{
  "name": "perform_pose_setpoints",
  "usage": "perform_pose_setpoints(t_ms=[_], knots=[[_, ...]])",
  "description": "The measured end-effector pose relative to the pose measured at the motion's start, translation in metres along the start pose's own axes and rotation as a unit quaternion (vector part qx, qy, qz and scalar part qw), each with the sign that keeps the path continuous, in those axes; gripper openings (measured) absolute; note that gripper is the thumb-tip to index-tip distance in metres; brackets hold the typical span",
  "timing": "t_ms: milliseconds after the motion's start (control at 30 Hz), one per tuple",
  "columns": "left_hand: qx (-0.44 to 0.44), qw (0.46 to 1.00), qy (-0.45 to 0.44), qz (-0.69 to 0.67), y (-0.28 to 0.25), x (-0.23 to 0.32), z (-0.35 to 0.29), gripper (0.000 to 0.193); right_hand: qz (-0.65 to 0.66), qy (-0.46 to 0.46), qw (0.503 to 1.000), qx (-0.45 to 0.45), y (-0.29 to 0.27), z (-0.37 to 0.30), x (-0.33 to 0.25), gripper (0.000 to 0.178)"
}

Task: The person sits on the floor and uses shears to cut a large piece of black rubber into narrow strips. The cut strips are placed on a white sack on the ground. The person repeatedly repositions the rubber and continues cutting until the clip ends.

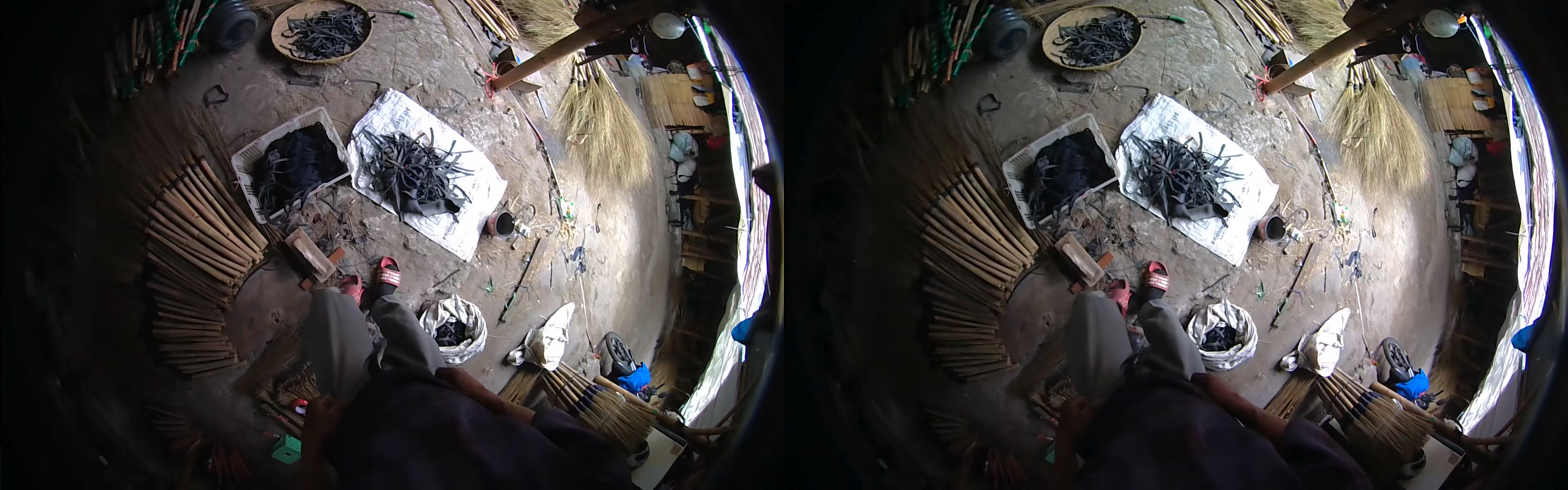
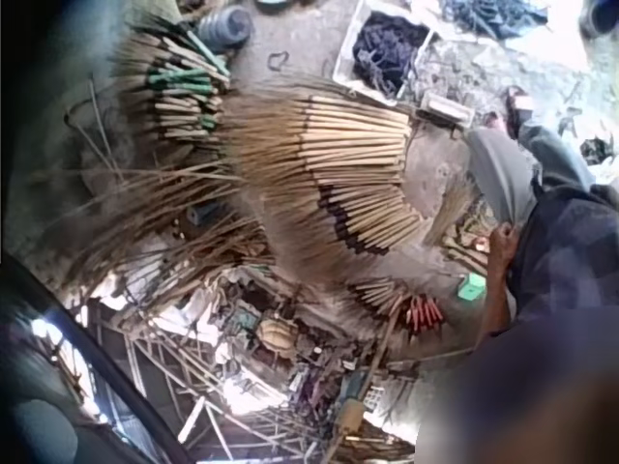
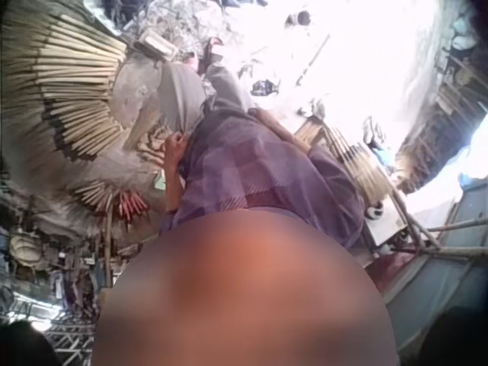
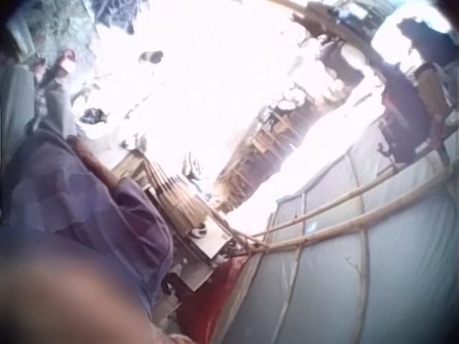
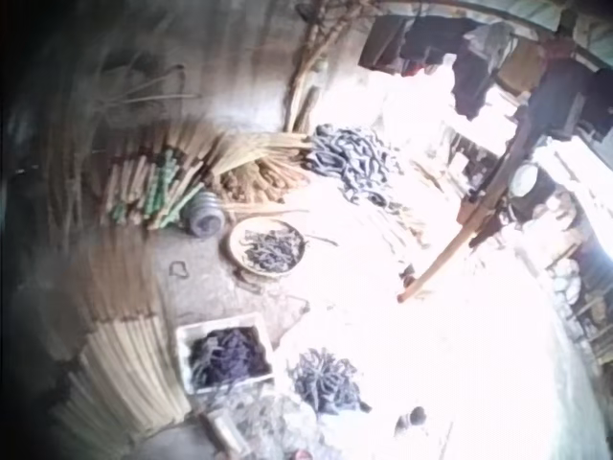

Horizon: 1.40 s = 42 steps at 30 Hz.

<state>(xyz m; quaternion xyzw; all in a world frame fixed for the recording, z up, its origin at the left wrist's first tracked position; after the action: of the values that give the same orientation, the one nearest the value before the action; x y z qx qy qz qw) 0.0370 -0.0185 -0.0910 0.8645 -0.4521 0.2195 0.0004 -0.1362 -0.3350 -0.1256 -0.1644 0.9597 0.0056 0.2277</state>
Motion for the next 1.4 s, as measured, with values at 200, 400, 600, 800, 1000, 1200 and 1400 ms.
perform_pose_setpoints(t_ms=[200, 400, 600, 800, 1000, 1200, 1400], knots=[[-0.073, 0.996, 0.030, 0.034, 0.035, 0.057, 0.050, 0.053, 0.001, 0.070, 0.996, 0.047, -0.067, -0.022, -0.015, 0.026], [-0.120, 0.992, -0.033, 0.017, 0.074, 0.049, 0.063, 0.055, -0.067, 0.051, 0.996, 0.040, -0.105, -0.023, -0.009, 0.027], [-0.127, 0.988, -0.080, -0.028, 0.152, 0.066, 0.072, 0.055, -0.137, 0.034, 0.990, -0.024, -0.181, -0.010, 0.027, 0.030], [-0.152, 0.988, -0.022, 0.006, 0.268, 0.118, 0.093, 0.059, -0.065, 0.143, 0.952, -0.263, -0.271, 0.049, 0.108, 0.041], [-0.164, 0.975, -0.065, -0.136, 0.282, 0.133, 0.215, 0.045, -0.289, -0.234, 0.922, 0.103, -0.419, 0.293, 0.043, 0.021], [0.141, 0.952, 0.251, 0.101, 0.208, 0.233, 0.571, 0.029, -0.332, -0.208, 0.900, 0.194, -0.457, 0.588, 0.023, 0.038], [0.334, 0.836, 0.422, 0.108, 0.184, 0.321, 0.778, 0.031, -0.407, -0.169, 0.850, 0.287, -0.466, 0.713, 0.038, 0.057]])
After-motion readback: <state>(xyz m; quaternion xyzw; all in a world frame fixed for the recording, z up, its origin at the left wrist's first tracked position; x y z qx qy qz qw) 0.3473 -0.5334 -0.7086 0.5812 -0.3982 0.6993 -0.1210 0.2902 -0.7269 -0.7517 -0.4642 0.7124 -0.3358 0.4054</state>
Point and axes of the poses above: each hand's wrist, its own z-axis towards the middle knuckle, its own y-axis out of the palm, x = y × z, the point moved 10 cm from there along z, towards the middle knuckle, and after that the axes turned 1 degree about y, right-handed, at the moved point
